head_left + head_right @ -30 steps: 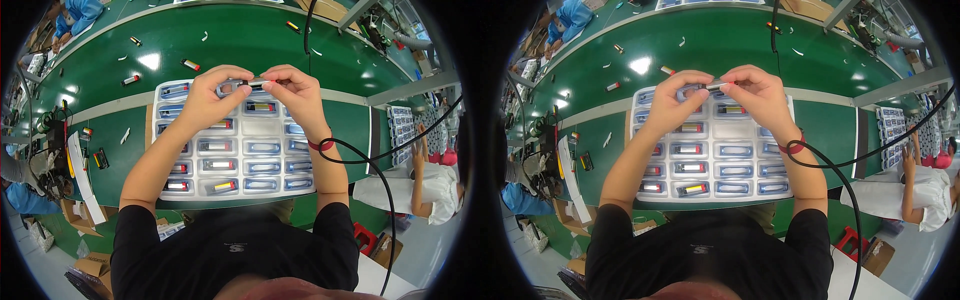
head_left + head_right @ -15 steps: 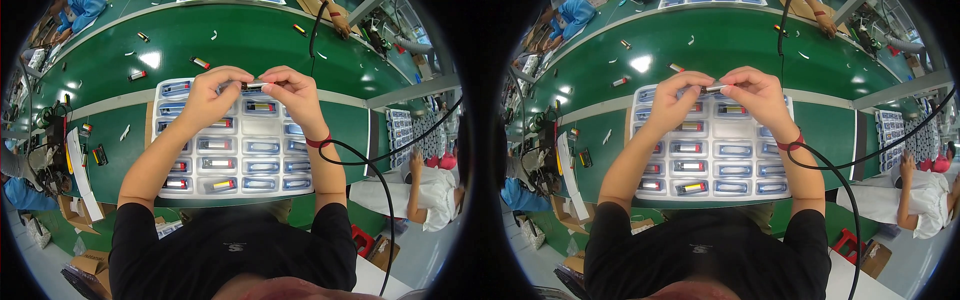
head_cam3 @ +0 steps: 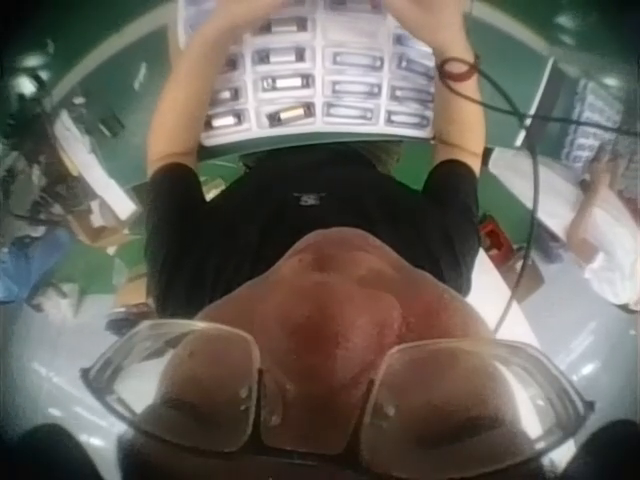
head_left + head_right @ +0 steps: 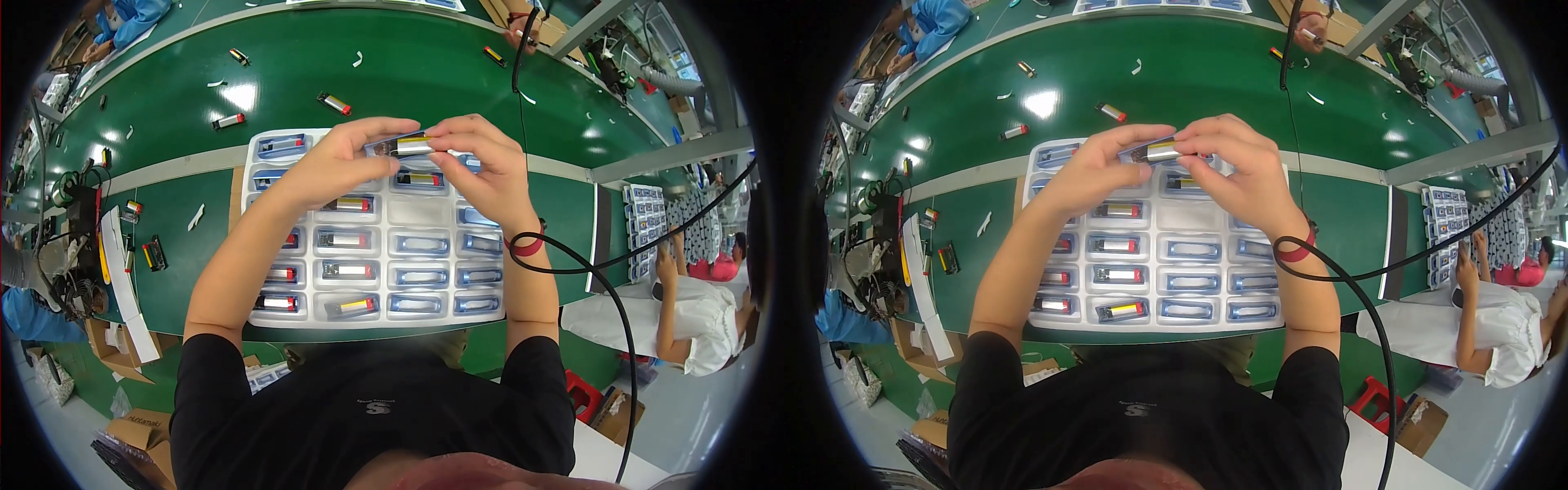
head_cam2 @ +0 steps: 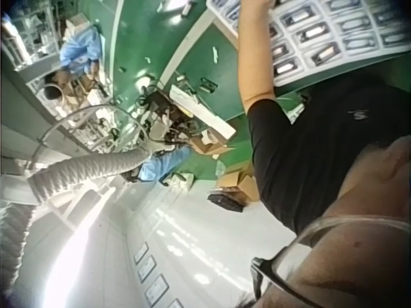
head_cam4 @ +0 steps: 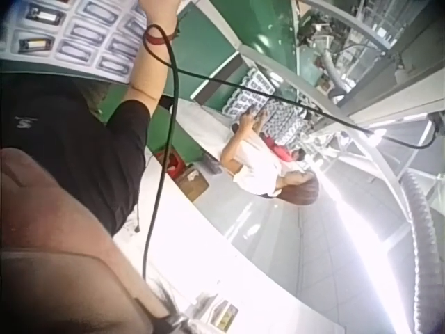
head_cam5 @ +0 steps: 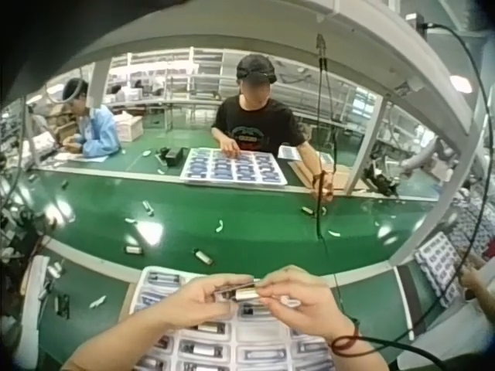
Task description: The person assembles lithium battery packs by hand, inserting lithium battery cells into plastic battery cases and then fitting plastic covers onto the cases.
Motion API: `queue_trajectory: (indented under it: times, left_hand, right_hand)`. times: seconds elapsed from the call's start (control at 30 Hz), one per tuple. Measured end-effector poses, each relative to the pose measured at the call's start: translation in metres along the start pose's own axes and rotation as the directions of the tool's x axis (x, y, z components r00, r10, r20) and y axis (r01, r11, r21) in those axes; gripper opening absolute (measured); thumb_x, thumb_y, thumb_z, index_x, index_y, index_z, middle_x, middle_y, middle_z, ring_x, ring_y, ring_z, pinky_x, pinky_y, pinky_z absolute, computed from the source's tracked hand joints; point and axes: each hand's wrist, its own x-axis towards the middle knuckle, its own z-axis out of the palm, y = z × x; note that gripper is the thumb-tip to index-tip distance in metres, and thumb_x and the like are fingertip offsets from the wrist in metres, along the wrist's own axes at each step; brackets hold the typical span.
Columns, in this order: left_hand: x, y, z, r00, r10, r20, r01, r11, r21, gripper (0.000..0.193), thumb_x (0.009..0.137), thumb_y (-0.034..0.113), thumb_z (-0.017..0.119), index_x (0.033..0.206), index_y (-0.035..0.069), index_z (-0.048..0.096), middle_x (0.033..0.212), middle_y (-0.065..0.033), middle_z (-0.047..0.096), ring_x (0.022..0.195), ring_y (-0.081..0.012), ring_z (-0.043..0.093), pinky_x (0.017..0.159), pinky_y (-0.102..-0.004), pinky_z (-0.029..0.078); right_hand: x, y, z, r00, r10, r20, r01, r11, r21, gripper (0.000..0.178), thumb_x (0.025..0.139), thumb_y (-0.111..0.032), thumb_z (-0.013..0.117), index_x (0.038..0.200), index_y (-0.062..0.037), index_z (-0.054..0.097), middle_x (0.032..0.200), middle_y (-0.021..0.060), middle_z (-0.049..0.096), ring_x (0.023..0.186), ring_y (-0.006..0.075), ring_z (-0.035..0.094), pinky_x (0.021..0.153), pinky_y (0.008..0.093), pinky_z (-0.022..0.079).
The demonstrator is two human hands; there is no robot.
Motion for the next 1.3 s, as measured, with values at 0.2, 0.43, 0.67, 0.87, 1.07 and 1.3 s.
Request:
queue_trajectory:
  times: [0.2, 0.43, 0.67, 0.87, 1.07, 1.3]
  left_hand:
    - [0.000, -0.001, 0.005, 0.998, 0.023, 0.064, -0.016, 0.993, -0.114, 0.068, 0.088, 0.003, 0.077, 0.150, 0.001, 0.050, 0.135, -0.0065, 0.063, 0.107, -0.0084, 0.061, 0.093, -0.0251, 0.052]
    - [0.001, -0.005, 0.004, 0.994, -0.003, 0.108, 0.013, 0.996, -0.092, 0.066, 0.090, 0.002, 0.073, 0.151, 0.002, 0.048, 0.129, -0.0030, 0.062, 0.096, -0.0047, 0.059, 0.078, -0.0222, 0.054]
    - [-0.003, 0.003, 0.006, 0.998, 0.008, 0.064, -0.006, 0.999, -0.031, 0.059, 0.095, 0.008, 0.071, 0.150, 0.004, 0.051, 0.111, -0.0010, 0.064, 0.084, -0.0043, 0.056, 0.069, -0.0231, 0.049]
    - [0.000, -0.001, 0.005, 0.996, -0.070, 0.048, 0.075, 0.990, -0.116, 0.052, 0.099, 0.006, 0.054, 0.151, 0.002, 0.050, 0.122, -0.0018, 0.062, 0.085, -0.0030, 0.051, 0.080, -0.0208, 0.045]
    - [-0.001, -0.003, 0.002, 0.993, 0.076, 0.093, -0.069, 0.995, -0.073, 0.070, 0.085, -0.008, 0.055, 0.153, 0.003, 0.048, 0.142, -0.0071, 0.055, 0.097, -0.0067, 0.056, 0.082, -0.0234, 0.050]
    - [-0.006, 0.006, 0.000, 0.989, 0.050, 0.139, -0.036, 0.994, -0.108, 0.073, 0.083, -0.010, 0.056, 0.154, 0.003, 0.048, 0.142, -0.0053, 0.057, 0.109, -0.0079, 0.057, 0.084, -0.0220, 0.049]
  right_hand:
    - [0.002, 0.005, 0.000, 0.996, -0.084, 0.036, 0.087, 0.991, -0.103, 0.023, 0.082, 0.005, 0.080, 0.103, -0.0033, 0.077, 0.110, 0.0092, 0.076, 0.096, 0.0248, 0.068, 0.083, 0.0340, 0.055]
    - [0.003, 0.004, 0.005, 0.998, -0.029, 0.056, 0.032, 0.998, -0.053, 0.024, 0.079, 0.004, 0.078, 0.102, -0.0042, 0.078, 0.109, 0.0082, 0.077, 0.096, 0.0270, 0.067, 0.083, 0.0361, 0.056]
    - [0.004, 0.001, 0.009, 0.987, -0.149, 0.058, 0.159, 0.957, -0.245, 0.024, 0.081, 0.004, 0.076, 0.103, -0.0053, 0.078, 0.112, 0.0091, 0.076, 0.096, 0.0265, 0.066, 0.084, 0.0366, 0.054]
    - [-0.002, 0.007, 0.012, 0.966, 0.255, -0.038, -0.241, 0.945, 0.219, 0.020, 0.090, -0.003, 0.077, 0.110, -0.0023, 0.076, 0.117, 0.0117, 0.072, 0.099, 0.0194, 0.069, 0.087, 0.0330, 0.056]
    - [-0.004, 0.007, 0.003, 0.950, 0.305, 0.061, -0.311, 0.927, 0.211, 0.032, 0.092, -0.003, 0.077, 0.123, 0.0013, 0.070, 0.113, 0.0110, 0.070, 0.099, 0.0180, 0.073, 0.086, 0.0284, 0.059]
    - [-0.002, 0.008, 0.005, 0.991, 0.134, -0.002, -0.132, 0.984, 0.123, 0.031, 0.089, -0.002, 0.079, 0.118, 0.0007, 0.071, 0.114, 0.0106, 0.070, 0.093, 0.0171, 0.070, 0.083, 0.0289, 0.059]
